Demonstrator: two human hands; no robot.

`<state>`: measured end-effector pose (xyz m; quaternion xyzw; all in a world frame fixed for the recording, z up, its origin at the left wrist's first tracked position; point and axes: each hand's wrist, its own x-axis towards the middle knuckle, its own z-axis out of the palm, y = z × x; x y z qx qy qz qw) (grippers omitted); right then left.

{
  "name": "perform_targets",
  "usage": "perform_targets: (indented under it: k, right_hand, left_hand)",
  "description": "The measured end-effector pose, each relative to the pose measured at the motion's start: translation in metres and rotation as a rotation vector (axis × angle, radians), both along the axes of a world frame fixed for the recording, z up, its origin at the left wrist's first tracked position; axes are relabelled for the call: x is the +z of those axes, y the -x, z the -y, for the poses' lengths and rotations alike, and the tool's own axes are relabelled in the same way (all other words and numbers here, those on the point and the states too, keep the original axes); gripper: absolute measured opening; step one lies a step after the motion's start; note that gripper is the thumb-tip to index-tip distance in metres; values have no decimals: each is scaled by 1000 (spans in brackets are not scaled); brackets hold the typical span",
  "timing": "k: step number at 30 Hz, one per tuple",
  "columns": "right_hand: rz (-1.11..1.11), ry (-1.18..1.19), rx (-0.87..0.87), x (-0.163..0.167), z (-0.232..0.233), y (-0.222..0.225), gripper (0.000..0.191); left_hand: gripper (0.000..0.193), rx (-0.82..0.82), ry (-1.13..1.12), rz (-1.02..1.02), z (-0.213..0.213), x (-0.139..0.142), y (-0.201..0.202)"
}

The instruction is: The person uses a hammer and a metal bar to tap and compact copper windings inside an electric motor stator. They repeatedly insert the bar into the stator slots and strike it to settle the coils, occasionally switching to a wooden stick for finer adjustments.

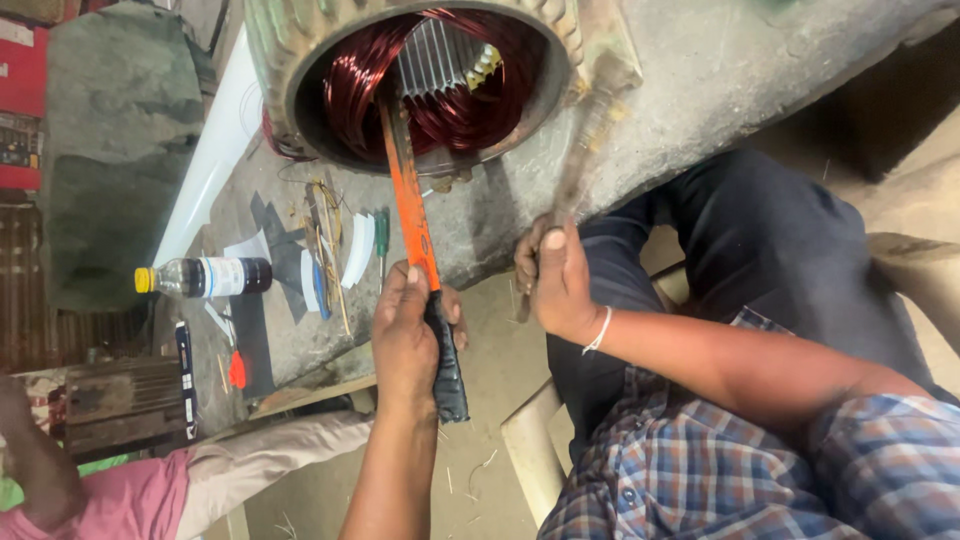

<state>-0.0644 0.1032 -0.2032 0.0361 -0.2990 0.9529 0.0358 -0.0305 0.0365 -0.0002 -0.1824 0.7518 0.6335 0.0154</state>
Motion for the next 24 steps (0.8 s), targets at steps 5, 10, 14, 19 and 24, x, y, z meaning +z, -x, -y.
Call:
perform_targets:
  k: [5,10,14,19,24]
  right_hand:
    - [-132,-510,111,1,11,0,45]
    - [-185,-647,114,12,-1,4,48]
    - [-267,-569,-93,7,-14,5,48]
    - [-94,-607,16,-3,-20,3,45]
    - [-116,-593,27,-3,-25,2,42]
  left_hand:
    - [21,47,49,33,3,2,-1]
    - [22,70,108,69,-4,8,-9]
    - [25,22,113,104,-17,16,-23]
    - [26,58,117,137,-35,18,-36]
    - [24,102,98,118,-44,18,-41]
